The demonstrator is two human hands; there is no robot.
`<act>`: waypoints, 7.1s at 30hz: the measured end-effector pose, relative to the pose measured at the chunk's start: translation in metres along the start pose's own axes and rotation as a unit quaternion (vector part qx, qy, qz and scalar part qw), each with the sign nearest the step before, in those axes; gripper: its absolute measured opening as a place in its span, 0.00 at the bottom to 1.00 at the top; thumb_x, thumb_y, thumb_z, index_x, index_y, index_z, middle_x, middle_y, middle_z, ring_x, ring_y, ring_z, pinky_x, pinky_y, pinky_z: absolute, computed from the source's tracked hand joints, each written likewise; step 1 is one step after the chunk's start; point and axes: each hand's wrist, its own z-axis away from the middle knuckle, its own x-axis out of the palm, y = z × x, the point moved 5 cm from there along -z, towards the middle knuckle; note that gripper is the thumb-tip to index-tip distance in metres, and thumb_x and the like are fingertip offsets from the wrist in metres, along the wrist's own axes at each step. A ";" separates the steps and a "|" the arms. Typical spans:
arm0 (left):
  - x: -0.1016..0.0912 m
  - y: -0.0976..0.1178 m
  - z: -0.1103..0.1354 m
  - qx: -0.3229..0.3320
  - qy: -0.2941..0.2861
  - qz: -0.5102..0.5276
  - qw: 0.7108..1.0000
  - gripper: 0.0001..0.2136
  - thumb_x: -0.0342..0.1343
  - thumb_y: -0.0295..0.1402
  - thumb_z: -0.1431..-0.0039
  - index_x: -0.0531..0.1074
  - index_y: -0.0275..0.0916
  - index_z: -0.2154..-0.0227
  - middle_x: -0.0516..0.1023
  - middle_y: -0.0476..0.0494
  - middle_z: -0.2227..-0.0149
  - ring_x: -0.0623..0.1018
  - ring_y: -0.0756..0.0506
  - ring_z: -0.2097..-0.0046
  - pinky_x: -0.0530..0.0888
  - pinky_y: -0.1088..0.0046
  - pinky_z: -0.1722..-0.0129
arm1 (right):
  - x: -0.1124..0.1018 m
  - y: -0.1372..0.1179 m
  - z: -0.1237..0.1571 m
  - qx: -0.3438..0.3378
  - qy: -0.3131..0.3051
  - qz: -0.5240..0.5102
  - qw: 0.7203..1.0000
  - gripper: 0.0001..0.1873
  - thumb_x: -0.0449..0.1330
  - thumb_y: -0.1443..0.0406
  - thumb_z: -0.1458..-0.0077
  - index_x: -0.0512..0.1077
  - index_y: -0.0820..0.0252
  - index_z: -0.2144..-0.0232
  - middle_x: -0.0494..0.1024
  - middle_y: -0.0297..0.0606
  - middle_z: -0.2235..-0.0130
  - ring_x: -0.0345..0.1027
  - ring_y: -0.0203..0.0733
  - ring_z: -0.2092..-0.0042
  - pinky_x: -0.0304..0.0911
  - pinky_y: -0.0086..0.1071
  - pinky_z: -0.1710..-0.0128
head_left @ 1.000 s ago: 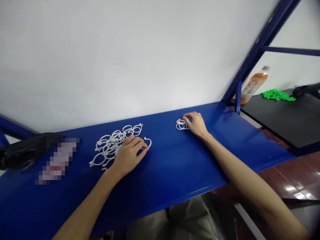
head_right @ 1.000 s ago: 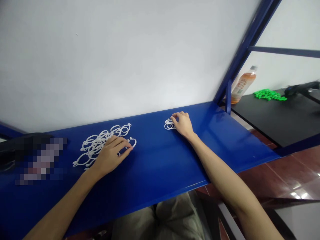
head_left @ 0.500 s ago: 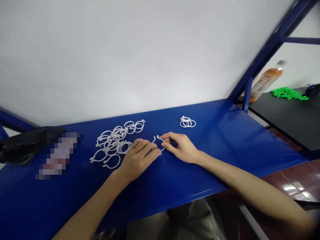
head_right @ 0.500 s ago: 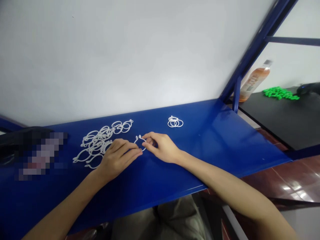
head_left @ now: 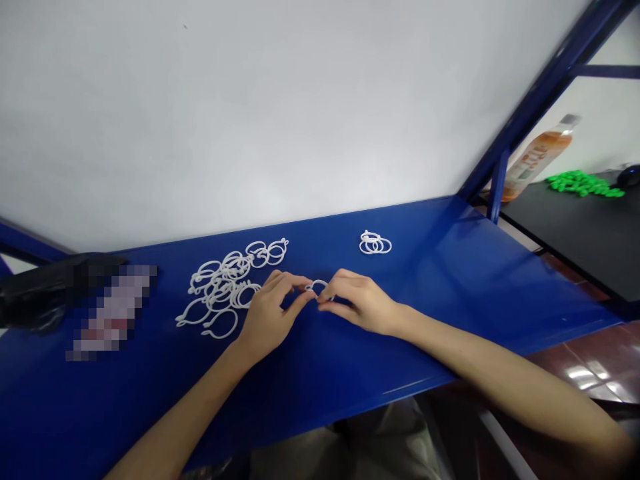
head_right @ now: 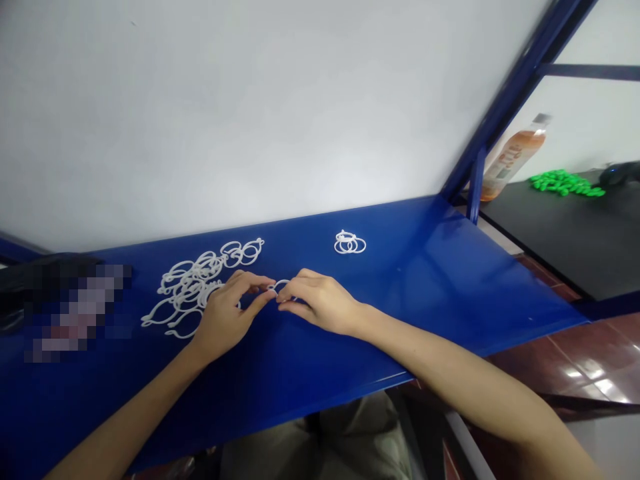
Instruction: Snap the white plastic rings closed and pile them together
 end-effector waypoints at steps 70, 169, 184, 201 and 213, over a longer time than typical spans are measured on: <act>0.003 0.000 -0.001 0.061 0.017 -0.023 0.998 0.04 0.56 0.28 0.36 0.74 0.42 0.61 0.79 0.51 0.67 0.76 0.48 0.62 0.73 0.69 0.58 | 0.014 0.009 0.005 -0.015 -0.068 0.208 0.976 0.17 0.48 0.61 0.28 0.72 0.65 0.52 0.75 0.41 0.66 0.69 0.40 0.65 0.66 0.32 0.64; 0.003 -0.003 0.005 -0.021 0.027 0.037 0.999 0.05 0.55 0.29 0.37 0.73 0.42 0.68 0.79 0.54 0.72 0.78 0.51 0.68 0.72 0.75 0.64 | 0.012 0.012 0.006 0.168 0.013 -0.225 0.960 0.10 0.57 0.61 0.34 0.74 0.60 0.61 0.77 0.34 0.69 0.75 0.33 0.74 0.73 0.25 0.73; 0.008 -0.042 -0.022 -0.028 -0.077 -0.307 0.948 0.21 0.52 0.46 0.35 0.71 0.35 0.47 0.76 0.35 0.49 0.71 0.33 0.47 0.69 0.53 0.48 | -0.067 0.072 0.009 0.193 0.200 0.152 0.948 0.10 0.58 0.59 0.34 0.74 0.57 0.57 0.82 0.38 0.63 0.75 0.41 0.64 0.67 0.33 0.62; 0.025 -0.064 -0.032 -0.108 -0.110 -0.425 0.892 0.19 0.43 0.38 0.33 0.71 0.33 0.50 0.75 0.30 0.51 0.71 0.32 0.49 0.66 0.55 0.53 | -0.107 0.161 0.041 0.357 0.262 0.118 0.889 0.08 0.60 0.62 0.44 0.80 0.58 0.68 0.83 0.35 0.66 0.75 0.39 0.64 0.65 0.29 0.61; 0.020 -0.050 -0.026 -0.014 -0.102 -0.339 0.935 0.12 0.45 0.36 0.32 0.71 0.41 0.66 0.79 0.42 0.64 0.75 0.39 0.57 0.67 0.59 0.56 | -0.105 0.156 0.038 0.337 0.248 0.163 0.894 0.12 0.56 0.64 0.37 0.79 0.59 0.66 0.83 0.38 0.64 0.75 0.41 0.62 0.65 0.32 0.55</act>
